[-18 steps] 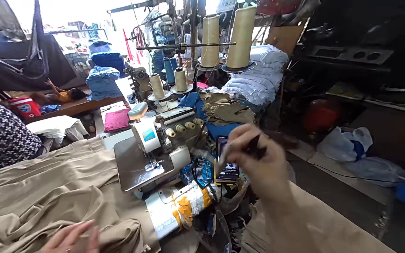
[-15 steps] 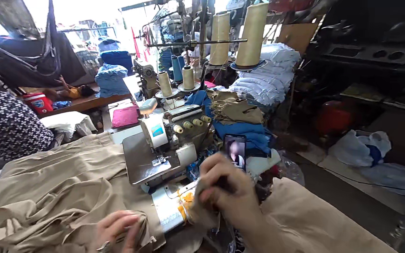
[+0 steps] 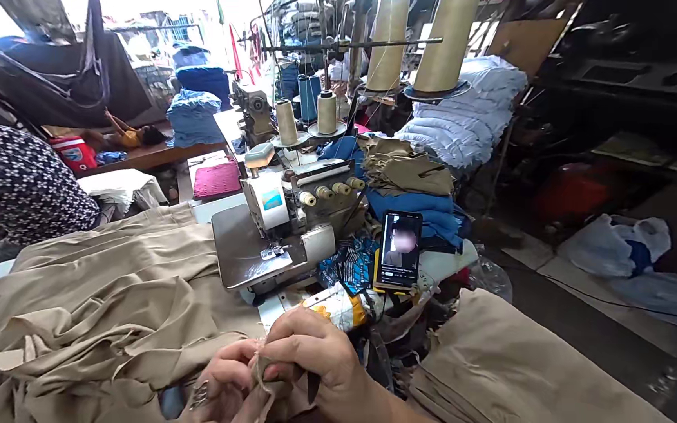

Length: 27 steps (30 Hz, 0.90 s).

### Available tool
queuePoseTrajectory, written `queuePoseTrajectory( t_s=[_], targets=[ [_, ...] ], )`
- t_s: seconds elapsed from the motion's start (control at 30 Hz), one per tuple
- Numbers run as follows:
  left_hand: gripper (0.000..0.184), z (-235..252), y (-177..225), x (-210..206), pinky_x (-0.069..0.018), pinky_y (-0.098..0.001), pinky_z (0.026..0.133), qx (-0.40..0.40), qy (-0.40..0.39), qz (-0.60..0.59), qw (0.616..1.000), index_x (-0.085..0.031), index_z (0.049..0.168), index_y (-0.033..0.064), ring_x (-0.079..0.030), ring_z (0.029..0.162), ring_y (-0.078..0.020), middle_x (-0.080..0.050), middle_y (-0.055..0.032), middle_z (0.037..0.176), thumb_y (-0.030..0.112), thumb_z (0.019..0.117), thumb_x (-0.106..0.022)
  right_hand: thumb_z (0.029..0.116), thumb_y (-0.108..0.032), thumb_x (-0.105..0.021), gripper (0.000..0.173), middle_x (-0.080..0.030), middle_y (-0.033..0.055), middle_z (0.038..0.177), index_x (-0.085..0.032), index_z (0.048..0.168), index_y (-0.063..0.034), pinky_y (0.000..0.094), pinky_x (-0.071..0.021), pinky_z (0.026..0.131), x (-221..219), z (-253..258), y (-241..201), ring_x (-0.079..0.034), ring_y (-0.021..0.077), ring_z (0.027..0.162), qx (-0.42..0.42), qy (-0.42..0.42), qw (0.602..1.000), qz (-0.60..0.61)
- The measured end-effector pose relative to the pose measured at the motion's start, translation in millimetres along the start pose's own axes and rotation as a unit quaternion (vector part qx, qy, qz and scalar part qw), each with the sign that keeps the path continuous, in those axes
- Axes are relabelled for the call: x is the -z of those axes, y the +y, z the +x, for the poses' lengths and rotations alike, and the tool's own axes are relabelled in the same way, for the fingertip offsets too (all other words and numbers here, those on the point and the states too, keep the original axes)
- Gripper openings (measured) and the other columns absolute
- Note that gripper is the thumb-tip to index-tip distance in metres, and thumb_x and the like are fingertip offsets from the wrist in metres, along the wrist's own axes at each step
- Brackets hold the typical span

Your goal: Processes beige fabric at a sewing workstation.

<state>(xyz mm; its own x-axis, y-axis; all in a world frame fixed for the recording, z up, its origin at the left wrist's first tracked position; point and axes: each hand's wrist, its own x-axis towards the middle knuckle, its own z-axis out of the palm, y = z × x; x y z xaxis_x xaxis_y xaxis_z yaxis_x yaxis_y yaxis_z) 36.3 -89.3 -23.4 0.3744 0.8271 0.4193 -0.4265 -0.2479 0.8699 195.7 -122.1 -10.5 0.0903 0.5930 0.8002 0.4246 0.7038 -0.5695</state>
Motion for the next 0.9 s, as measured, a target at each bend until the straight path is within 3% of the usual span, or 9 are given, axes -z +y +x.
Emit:
queuePoseTrajectory(
  t_s=[0.17,0.3,0.37,0.47,0.57,0.67,0.73,0.8,0.9],
  targets=[
    [0.037,1.1,13.2,28.2,-0.0532,-0.0337,0.104,0.042,-0.132,0.059,0.989,-0.057,0.113,0.0267,-0.068,0.101,-0.0030,-0.070,0.0144,0.101,0.009,0.0878,-0.078,0.0996,-0.008,-0.064,0.016,-0.071,0.0088,0.099,-0.073,0.103,0.0048,0.0219,-0.0531,0.091,29.2,-1.8,1.5,-0.065,0.0066,0.098,-0.162,-0.125,0.963,0.177],
    [0.046,-3.3,6.0,31.2,-0.0552,-0.0224,0.092,0.092,-0.236,0.048,0.966,-0.054,0.121,0.0292,-0.062,0.105,0.0041,-0.065,0.0200,0.113,0.023,0.0850,-0.082,0.1008,-0.004,-0.060,0.017,-0.070,0.0112,0.101,-0.068,0.108,0.0082,0.0201,-0.0530,0.088,34.8,-4.0,0.5,-0.065,0.0050,0.094,-0.187,-0.217,0.931,0.227],
    [0.052,-7.1,-4.2,32.4,-0.0540,-0.0225,0.095,0.116,-0.272,0.018,0.955,-0.055,0.129,0.0268,-0.061,0.111,0.0042,-0.065,0.0190,0.120,0.036,0.0858,-0.082,0.1022,-0.003,-0.058,0.019,-0.071,0.0144,0.104,-0.067,0.114,0.0084,0.0223,-0.0537,0.088,32.9,-4.7,-1.9,-0.067,0.0086,0.095,-0.165,-0.254,0.925,0.231],
    [0.049,-9.2,-17.7,31.4,-0.0561,-0.0227,0.093,0.157,-0.244,-0.088,0.953,-0.060,0.130,0.0263,-0.066,0.108,0.0008,-0.071,0.0138,0.120,0.037,0.0865,-0.080,0.1027,-0.003,-0.057,0.020,-0.071,0.0148,0.105,-0.067,0.117,0.0065,0.0231,-0.0539,0.089,34.5,-5.9,-0.6,-0.067,0.0102,0.096,-0.161,-0.265,0.928,0.208],
    [0.053,-8.6,-19.3,32.4,-0.0583,-0.0219,0.086,0.138,-0.198,-0.076,0.967,-0.051,0.129,0.0285,-0.069,0.100,-0.0009,-0.071,0.0119,0.114,0.021,0.0853,-0.082,0.1030,-0.004,-0.055,0.019,-0.069,0.0091,0.104,-0.067,0.116,0.0043,0.0212,-0.0534,0.086,41.1,-9.6,4.8,-0.064,0.0052,0.093,-0.221,-0.231,0.925,0.207],
    [0.065,-14.1,-10.3,37.3,-0.0567,-0.0200,0.087,0.071,-0.198,0.155,0.965,-0.049,0.133,0.0233,-0.065,0.099,0.0013,-0.067,0.0103,0.112,0.023,0.0800,-0.087,0.1024,-0.004,-0.055,0.018,-0.068,0.0010,0.102,-0.068,0.112,0.0006,0.0203,-0.0527,0.084,46.4,-15.1,16.4,-0.062,0.0011,0.092,-0.280,-0.197,0.912,0.228],
    [0.055,-20.5,-4.7,37.7,-0.0588,-0.0317,0.077,0.025,-0.213,0.339,0.916,-0.058,0.123,0.0088,-0.067,0.092,-0.0144,-0.066,-0.0098,0.111,0.026,0.0809,-0.088,0.1024,-0.006,-0.056,0.016,-0.068,-0.0017,0.100,-0.069,0.111,-0.0011,0.0203,-0.0529,0.083,47.3,-18.6,23.2,-0.062,0.0002,0.091,-0.309,-0.185,0.901,0.243],
    [0.035,-26.0,-2.9,31.5,-0.0599,-0.0453,0.060,-0.010,-0.222,0.489,0.844,-0.066,0.114,0.0084,-0.070,0.079,-0.0321,-0.065,-0.0224,0.109,0.019,0.0838,-0.083,0.1032,-0.008,-0.056,0.016,-0.068,-0.0017,0.100,-0.069,0.110,-0.0009,0.0207,-0.0531,0.084,46.6,-20.6,27.5,-0.062,0.0006,0.091,-0.326,-0.188,0.892,0.251],
    [0.022,-33.7,-10.9,31.3,-0.0564,-0.0467,0.051,-0.101,-0.163,0.596,0.780,-0.070,0.110,0.0157,-0.069,0.067,-0.0365,-0.068,-0.0246,0.110,0.010,0.0882,-0.072,0.1037,-0.010,-0.057,0.016,-0.070,-0.0027,0.100,-0.070,0.106,-0.0019,0.0212,-0.0540,0.086,45.3,-23.1,29.2,-0.064,0.0005,0.093,-0.339,-0.194,0.885,0.254]
  ],
)
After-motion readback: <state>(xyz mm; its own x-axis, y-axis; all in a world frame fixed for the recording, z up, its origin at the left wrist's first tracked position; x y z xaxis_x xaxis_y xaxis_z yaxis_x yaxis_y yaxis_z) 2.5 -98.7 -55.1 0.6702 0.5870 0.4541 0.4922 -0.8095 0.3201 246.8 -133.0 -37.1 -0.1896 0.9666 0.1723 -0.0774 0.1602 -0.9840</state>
